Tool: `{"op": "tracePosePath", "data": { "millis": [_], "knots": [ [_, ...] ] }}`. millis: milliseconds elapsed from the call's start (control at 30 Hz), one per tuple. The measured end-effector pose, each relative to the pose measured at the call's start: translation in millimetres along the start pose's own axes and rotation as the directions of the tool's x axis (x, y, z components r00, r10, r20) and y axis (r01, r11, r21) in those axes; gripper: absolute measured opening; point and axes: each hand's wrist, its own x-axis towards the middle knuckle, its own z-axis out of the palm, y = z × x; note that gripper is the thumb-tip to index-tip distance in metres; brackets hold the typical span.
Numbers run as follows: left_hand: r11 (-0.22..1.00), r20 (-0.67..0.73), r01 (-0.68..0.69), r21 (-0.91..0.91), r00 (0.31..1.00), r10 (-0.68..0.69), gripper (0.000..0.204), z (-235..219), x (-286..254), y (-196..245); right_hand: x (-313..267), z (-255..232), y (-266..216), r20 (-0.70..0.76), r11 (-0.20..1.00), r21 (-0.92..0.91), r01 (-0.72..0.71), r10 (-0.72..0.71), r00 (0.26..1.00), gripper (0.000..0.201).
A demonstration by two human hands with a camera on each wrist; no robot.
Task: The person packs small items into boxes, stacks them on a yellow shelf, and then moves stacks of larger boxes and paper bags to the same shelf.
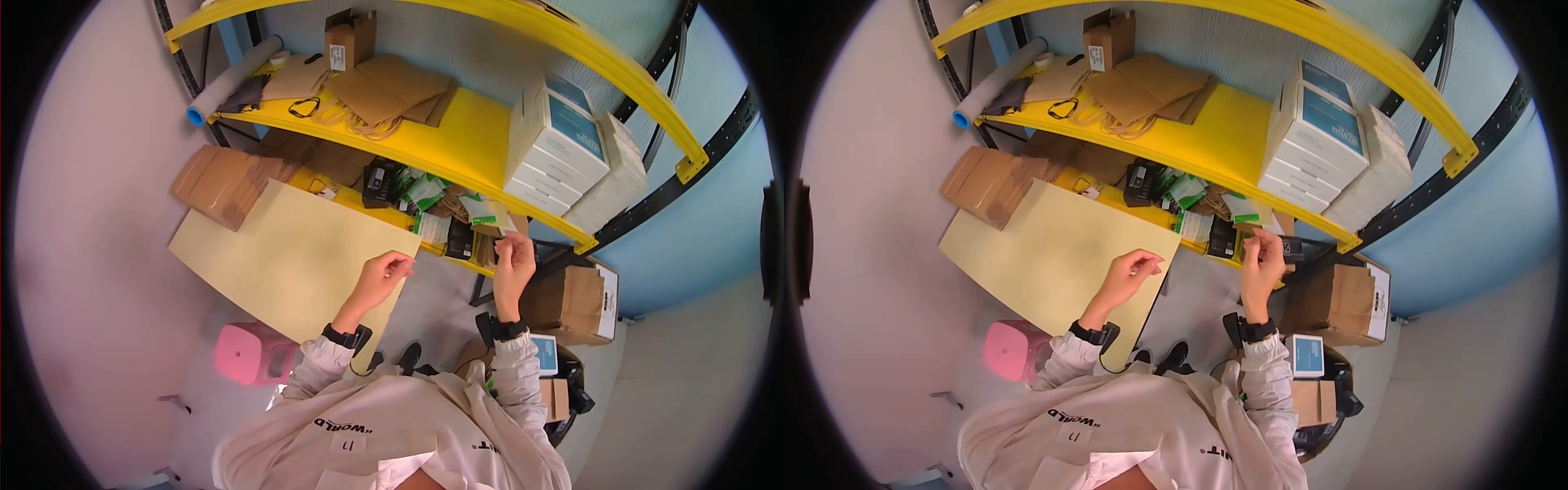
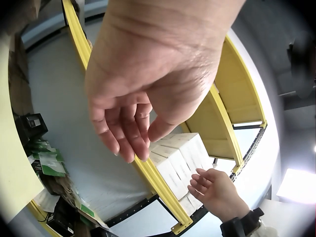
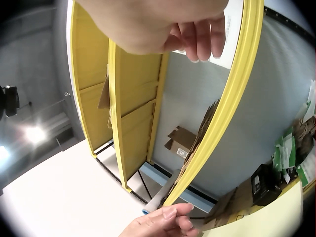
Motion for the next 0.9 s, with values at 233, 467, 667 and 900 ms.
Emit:
{"op": "tracePosePath", "data": {
  "millis": [233,467,667,900],
  "knots": [
    [0.995,-0.141,0.085,-0.053,0.986,-0.091,0.018,-37.6,-50.2,-22.2,-58.7,27.8,3.5,0.136,0.996,0.013,-0.089,0.087,0.987,0.013],
    [0.977,-0.137,0.203,-0.067,0.968,-0.211,0.019,-40.1,-84.7,-23.8,-100.9,31.8,9.8,0.236,0.983,-0.091,-0.16,0.178,0.955,0.014],
    [0.974,-0.192,0.225,-0.035,0.955,-0.227,0.019,-35.5,-91.8,-25.2,-108.2,38.1,25.7,0.316,0.979,-0.051,-0.199,0.205,0.926,0.013],
    [0.971,-0.244,0.238,0.001,0.942,-0.231,0.02,-27.7,-101.7,-30.6,-106.1,43.4,50.2,0.367,0.97,-0.026,-0.24,0.232,0.901,0.011]
  ]
}}
